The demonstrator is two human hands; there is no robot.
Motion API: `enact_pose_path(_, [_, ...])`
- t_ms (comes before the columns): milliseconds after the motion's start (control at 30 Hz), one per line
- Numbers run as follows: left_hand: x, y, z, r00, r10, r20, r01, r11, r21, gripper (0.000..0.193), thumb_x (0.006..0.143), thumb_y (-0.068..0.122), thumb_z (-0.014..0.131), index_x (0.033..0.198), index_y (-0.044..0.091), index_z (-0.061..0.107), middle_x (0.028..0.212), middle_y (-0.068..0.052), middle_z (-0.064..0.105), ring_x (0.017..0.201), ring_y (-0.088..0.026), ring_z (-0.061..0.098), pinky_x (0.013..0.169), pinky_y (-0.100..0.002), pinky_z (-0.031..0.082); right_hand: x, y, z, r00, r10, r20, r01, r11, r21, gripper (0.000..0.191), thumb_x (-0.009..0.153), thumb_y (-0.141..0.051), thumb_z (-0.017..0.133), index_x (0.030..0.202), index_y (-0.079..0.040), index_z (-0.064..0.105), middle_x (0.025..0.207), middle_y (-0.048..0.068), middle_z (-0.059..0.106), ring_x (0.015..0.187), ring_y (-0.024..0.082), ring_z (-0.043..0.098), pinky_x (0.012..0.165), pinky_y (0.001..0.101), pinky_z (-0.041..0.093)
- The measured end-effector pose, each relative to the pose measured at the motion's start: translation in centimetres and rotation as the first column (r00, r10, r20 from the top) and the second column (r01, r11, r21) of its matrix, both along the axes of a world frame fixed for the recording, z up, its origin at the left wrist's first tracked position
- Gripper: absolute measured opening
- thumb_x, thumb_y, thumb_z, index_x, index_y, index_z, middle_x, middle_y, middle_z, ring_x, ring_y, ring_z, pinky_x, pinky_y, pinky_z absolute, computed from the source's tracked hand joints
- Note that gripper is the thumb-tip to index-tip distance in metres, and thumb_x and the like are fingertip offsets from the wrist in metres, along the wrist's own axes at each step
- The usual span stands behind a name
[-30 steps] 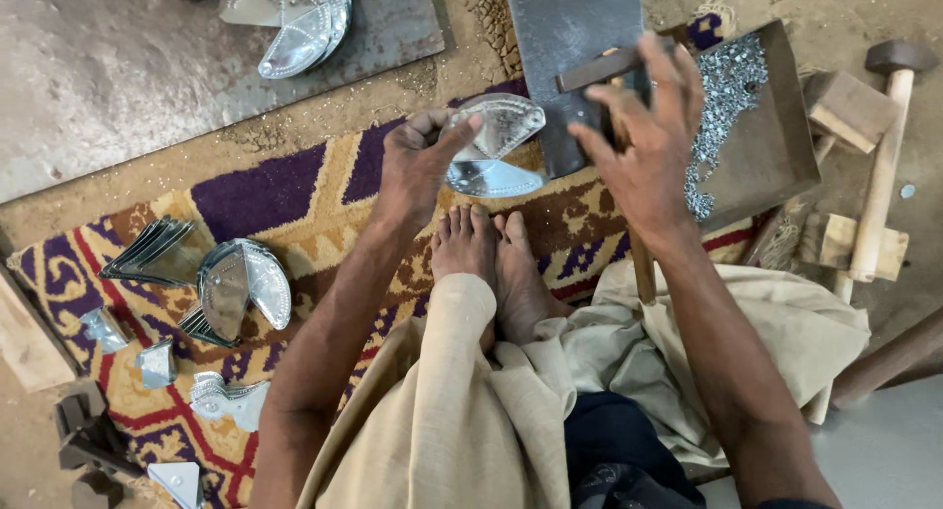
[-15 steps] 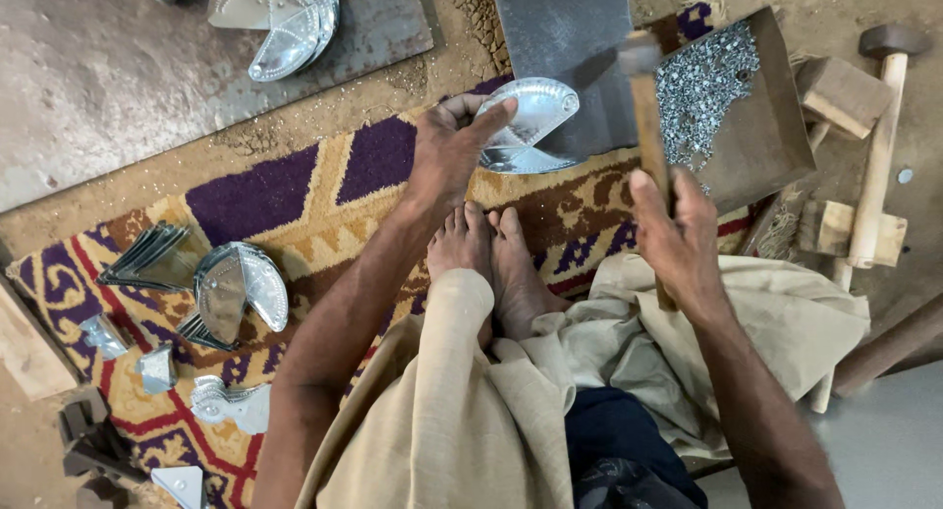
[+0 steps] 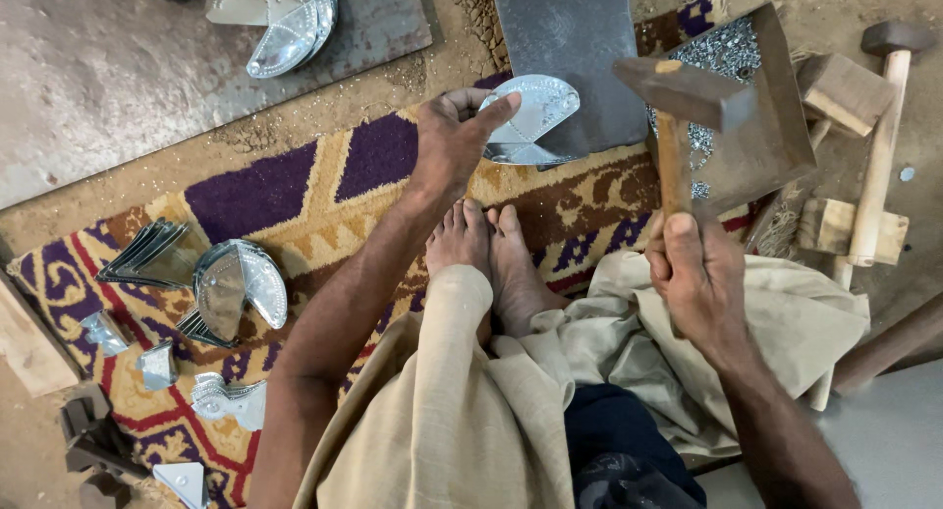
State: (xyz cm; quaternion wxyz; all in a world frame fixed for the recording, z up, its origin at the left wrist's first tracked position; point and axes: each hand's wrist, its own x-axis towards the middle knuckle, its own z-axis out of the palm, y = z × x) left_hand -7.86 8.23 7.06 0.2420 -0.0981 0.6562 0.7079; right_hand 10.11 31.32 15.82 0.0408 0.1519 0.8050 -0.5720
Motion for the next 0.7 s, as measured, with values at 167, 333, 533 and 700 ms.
enact_pose_path(167, [-0.2,0.2,0.1,0.999,-0.001,-0.033,0.000,1.000,-0.018,0.022,0.089,0.018,0.079,0.092,-0.003,0.076,0.075,-0.013,0.076,0.055,-0.014,0.067,0.049,-0.029,0.058,-1.2,0.5,-1.1,0.965,0.173,0.195,-0.206,0.965,0.165,0.036,0.109,-0.037,0.039,0.100,-0.005,0.054,0.054,-0.003,0.040,0.040,0.009,0.038,0.031,0.0298,0.028])
enact_pose_path(333, [0.0,0.0,-0.5,1.000,-0.003,-0.030,0.001,0.998,-0.057,0.019,0.088,0.017,0.078,0.093,-0.001,0.076,0.075,-0.011,0.077,0.056,-0.012,0.070,0.049,-0.028,0.059,-1.1,-0.3,-0.6,0.997,0.068,0.043,-0.080,0.915,0.397,0.036,0.114,-0.036,0.052,0.103,-0.003,0.059,0.065,-0.002,0.046,0.053,0.009,0.044,0.045,0.0289,0.035])
enact_pose_path(533, [-0.8,0.3,-1.2,0.998,0.006,-0.057,-0.006,1.000,-0.004,0.020,0.088,0.016,0.079,0.093,-0.003,0.075,0.075,-0.011,0.077,0.057,-0.013,0.070,0.050,-0.029,0.059,-2.3,-1.2,-0.1,0.992,-0.045,0.117,0.022,0.981,0.191,0.032,0.106,-0.035,0.061,0.100,-0.004,0.060,0.066,-0.002,0.050,0.052,0.008,0.045,0.042,0.0266,0.036])
enact_pose_path(700, [-0.7,-1.1,-1.0,0.994,-0.044,-0.098,0.027,0.985,-0.170,0.021,0.089,0.018,0.082,0.094,-0.002,0.077,0.078,-0.013,0.075,0.061,-0.012,0.065,0.053,-0.028,0.053,-0.5,0.2,1.2,0.998,-0.037,0.050,0.037,0.999,-0.006,0.039,0.114,-0.039,0.051,0.093,-0.007,0.057,0.064,0.000,0.047,0.048,0.009,0.041,0.042,0.0265,0.035])
